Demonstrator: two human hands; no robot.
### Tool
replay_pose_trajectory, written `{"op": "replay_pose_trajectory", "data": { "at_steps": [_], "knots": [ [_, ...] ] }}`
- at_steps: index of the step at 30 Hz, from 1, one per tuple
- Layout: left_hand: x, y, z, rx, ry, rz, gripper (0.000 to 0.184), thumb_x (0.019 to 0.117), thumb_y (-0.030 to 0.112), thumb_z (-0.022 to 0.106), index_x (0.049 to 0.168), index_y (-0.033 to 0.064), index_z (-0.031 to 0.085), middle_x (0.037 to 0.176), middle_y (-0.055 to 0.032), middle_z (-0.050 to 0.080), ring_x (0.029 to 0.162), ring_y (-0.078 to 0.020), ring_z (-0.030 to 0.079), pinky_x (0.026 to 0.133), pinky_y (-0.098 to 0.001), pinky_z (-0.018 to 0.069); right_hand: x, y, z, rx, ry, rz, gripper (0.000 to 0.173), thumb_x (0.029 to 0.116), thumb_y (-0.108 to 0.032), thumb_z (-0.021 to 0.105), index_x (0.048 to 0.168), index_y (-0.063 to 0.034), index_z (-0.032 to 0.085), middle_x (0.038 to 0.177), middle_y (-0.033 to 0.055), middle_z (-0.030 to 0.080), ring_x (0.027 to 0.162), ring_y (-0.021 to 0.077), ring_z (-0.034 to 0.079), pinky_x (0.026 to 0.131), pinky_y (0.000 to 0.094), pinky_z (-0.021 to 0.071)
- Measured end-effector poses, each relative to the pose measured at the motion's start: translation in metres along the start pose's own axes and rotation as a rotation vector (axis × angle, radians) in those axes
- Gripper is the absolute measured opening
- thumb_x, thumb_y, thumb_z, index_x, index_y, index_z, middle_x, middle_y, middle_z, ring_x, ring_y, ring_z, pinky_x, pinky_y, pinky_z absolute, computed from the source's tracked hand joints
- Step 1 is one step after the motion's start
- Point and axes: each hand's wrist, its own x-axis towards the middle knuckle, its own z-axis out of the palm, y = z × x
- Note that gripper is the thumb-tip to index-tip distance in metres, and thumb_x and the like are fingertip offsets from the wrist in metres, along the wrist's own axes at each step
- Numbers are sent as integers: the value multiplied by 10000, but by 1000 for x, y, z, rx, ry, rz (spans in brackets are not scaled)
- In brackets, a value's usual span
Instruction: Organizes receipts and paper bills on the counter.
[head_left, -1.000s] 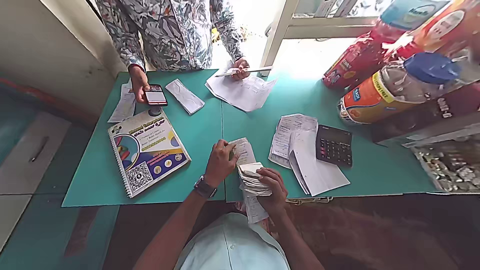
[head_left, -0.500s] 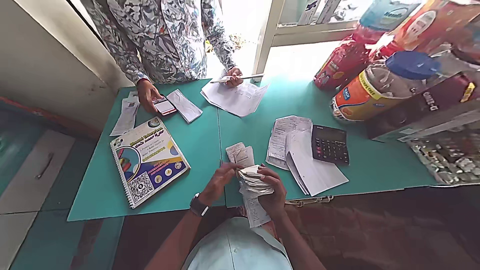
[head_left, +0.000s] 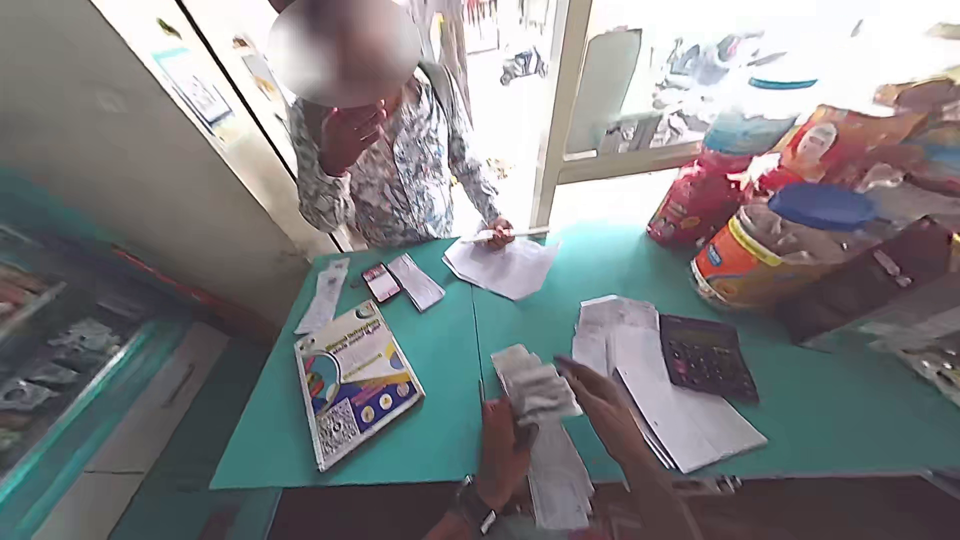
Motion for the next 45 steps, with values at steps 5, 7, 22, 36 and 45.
{"op": "replay_pose_trajectory", "data": {
  "at_steps": [5, 7, 22, 36, 45],
  "knots": [
    [-6, 6, 0, -8, 16, 67, 582, 902, 154, 724, 1346, -159, 515, 1338, -387, 503, 1264, -471, 516, 1080, -550, 452, 21, -4, -14, 36, -356, 196, 192, 956, -158, 640, 1077, -71, 761, 952, 15, 773, 858, 111, 730, 801, 328, 621],
    [-5, 1, 2, 25, 23, 108, 552, 888, 152, 729, 1320, -140, 547, 1293, -371, 536, 1224, -468, 537, 1046, -558, 472, 30, 2, -25, 55, -514, 224, 175, 958, -166, 648, 1052, -74, 764, 950, 27, 770, 860, 128, 726, 816, 353, 618],
    [11, 8, -4, -230, 129, 357, 553, 957, 219, 624, 1308, -190, 501, 1335, -330, 544, 1288, -299, 536, 1130, -449, 412, 9, -18, 37, 212, 27, -133, 206, 966, -66, 509, 948, -94, 712, 833, -61, 735, 788, 22, 688, 770, 248, 590],
    [4, 43, 3, -779, 60, 118, 474, 970, 84, 548, 1372, -119, 397, 1207, -77, 657, 1081, -27, 656, 986, -241, 545, 42, -115, 23, 331, 583, -459, 235, 1074, -154, 422, 1187, -21, 578, 970, -28, 688, 904, 46, 684, 849, 282, 598],
    [82, 81, 53, -570, -89, -99, 789, 1026, 90, 558, 1614, 82, 32, 1372, -297, 551, 1140, -290, 666, 950, -445, 566, -32, -151, -70, 687, 602, -122, 265, 1068, -122, 308, 1195, -49, 528, 833, 67, 687, 660, 119, 694, 551, 269, 600]
  ]
}}
